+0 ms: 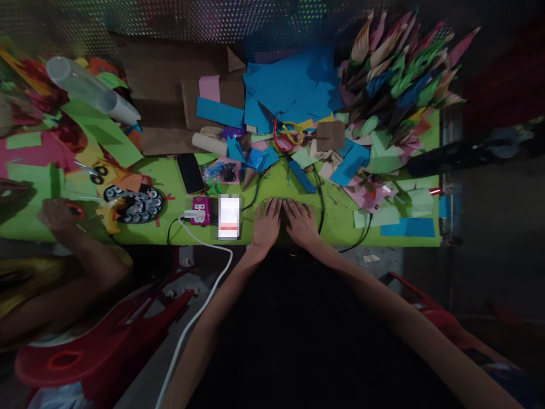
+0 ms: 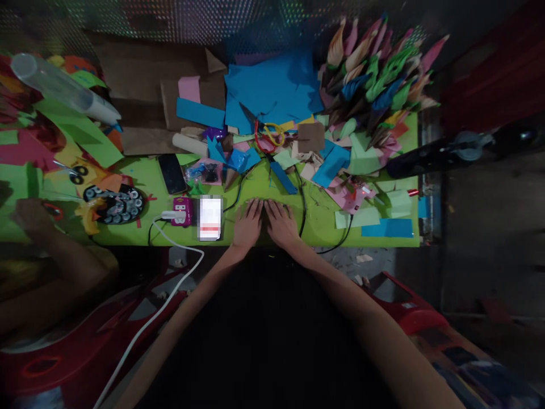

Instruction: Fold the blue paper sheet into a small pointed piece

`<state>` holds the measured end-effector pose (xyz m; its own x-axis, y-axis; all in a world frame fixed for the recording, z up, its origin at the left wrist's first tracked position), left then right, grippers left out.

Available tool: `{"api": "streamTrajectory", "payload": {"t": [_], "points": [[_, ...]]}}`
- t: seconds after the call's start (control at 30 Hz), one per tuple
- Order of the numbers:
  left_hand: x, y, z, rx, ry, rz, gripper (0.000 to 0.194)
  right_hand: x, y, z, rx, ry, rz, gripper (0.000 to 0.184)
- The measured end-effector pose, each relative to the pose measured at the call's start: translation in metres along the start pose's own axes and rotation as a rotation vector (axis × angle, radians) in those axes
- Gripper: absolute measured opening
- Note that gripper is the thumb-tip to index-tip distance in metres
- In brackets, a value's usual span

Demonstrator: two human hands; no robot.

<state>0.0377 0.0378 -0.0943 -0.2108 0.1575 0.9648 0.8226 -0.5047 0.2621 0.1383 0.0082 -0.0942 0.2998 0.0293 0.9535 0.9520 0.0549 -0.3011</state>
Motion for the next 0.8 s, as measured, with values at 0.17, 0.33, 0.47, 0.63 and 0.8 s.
{"api": "streamTrajectory", "payload": {"t": [0.17, 0.33, 0.47, 0.63, 0.8], "points": [[0.0025, 0.0010, 0.0029, -0.011, 0.021, 0.003, 0.056, 0.0010, 0.0013, 0.0030, -0.007, 0.021, 0.017, 0.065], [0.0001, 0.0008, -0.0015, 0.000, 0.009, 0.007, 0.055, -0.0003, -0.0003, -0.0012, 0.008, 0.011, 0.016, 0.064], [0.0026, 0.0012, 0.0018, -0.016, 0.017, -0.003, 0.056, 0.0000, 0.0008, 0.0023, -0.010, 0.000, 0.003, 0.064], [0.0038, 0.0011, 0.0014, 0.002, 0.008, -0.006, 0.056, 0.0013, 0.0002, 0.0013, 0.006, 0.021, 0.017, 0.064], [0.0019, 0.0004, 0.0010, -0.004, 0.005, -0.010, 0.057, 0.0004, 0.0005, 0.0007, 0.012, 0.025, 0.018, 0.062]]}}
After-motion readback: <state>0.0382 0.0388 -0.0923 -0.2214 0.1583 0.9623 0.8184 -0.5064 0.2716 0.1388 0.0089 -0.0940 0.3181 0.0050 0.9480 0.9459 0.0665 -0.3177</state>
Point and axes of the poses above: each hand's wrist, its own z-axis towards the middle knuckle, its own x-axis out of the back of the hand, y = z × x, the point moved 7 cm from there along z, towards the middle knuckle, and after that the axes turned 12 degrees about y, right-handed, at the moved point
